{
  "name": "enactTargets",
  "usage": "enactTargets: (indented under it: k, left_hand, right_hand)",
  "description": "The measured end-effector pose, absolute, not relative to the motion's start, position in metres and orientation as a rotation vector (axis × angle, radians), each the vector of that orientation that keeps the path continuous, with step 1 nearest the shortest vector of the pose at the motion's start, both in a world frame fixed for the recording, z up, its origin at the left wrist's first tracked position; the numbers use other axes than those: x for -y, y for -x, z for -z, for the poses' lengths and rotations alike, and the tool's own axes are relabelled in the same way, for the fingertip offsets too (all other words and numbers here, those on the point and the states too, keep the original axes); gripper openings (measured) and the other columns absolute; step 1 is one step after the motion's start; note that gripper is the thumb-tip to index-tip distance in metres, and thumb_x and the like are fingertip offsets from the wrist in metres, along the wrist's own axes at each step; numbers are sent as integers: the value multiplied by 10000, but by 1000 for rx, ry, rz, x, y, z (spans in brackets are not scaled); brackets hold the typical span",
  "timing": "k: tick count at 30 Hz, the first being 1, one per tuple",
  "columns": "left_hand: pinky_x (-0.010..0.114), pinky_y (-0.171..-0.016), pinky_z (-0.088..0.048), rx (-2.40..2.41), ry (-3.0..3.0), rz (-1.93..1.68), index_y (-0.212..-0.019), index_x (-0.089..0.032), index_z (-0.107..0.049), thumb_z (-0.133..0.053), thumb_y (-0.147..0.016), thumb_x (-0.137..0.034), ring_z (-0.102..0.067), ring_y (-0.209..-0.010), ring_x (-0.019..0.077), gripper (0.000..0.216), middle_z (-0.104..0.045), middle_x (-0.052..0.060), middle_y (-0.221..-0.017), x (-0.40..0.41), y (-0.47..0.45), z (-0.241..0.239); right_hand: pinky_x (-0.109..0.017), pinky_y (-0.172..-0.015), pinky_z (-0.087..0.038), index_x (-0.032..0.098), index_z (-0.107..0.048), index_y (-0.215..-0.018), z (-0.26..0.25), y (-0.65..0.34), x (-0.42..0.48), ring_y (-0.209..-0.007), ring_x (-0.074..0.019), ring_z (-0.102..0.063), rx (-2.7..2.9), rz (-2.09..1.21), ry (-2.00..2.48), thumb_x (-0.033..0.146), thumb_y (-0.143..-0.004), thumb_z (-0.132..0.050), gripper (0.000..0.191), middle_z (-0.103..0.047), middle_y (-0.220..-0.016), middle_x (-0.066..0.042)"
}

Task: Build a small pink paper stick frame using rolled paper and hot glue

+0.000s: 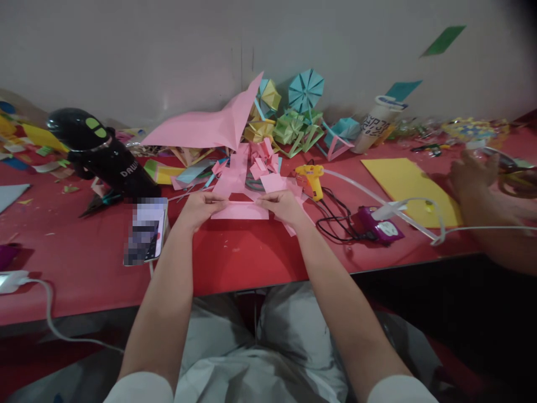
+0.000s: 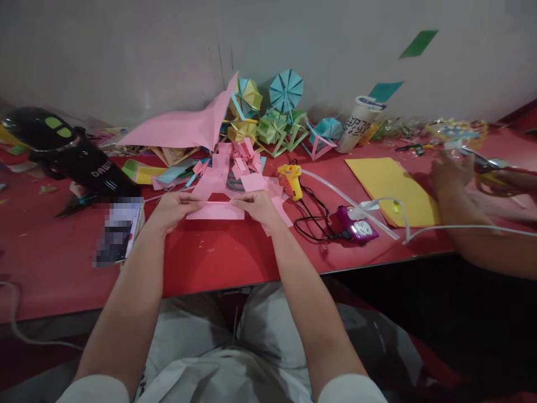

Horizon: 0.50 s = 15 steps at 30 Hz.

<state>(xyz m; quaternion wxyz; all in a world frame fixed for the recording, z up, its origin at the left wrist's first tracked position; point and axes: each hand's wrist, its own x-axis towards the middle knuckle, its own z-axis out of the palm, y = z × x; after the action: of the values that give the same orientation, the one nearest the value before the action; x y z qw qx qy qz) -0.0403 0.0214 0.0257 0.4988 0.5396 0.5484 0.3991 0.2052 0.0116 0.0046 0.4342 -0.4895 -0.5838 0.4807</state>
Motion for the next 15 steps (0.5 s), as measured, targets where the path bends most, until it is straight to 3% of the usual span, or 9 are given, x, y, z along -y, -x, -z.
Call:
enactTargets:
  k: [6, 15]
  left_hand:
    - [331, -769, -501, -1349, -1226, -1011, -754, -157, -788, -932, -437, -356, -635, -693, 175, 401, -727, 47, -707, -22, 39, -25]
    - [333, -767, -493, -1278, -1295, -1024, -791, -153, -788, -890, -500, -366, -639, -719, 182, 375, -729, 59, -754, -25, 42, -17]
  right_hand:
    - [-318, -762, -547, 182, -803, -869, -4, -205, -13, -827, -193, -694, 1468, -1192, 1191, 394, -679, -791, 285, -782, -902, -70]
    - [-313, -748, -527, 175, -772, -831, -3, -207, -13, -784, -173, -663, 1515, -1144, 1147, 438, -710, -755, 290, -759, -855, -67]
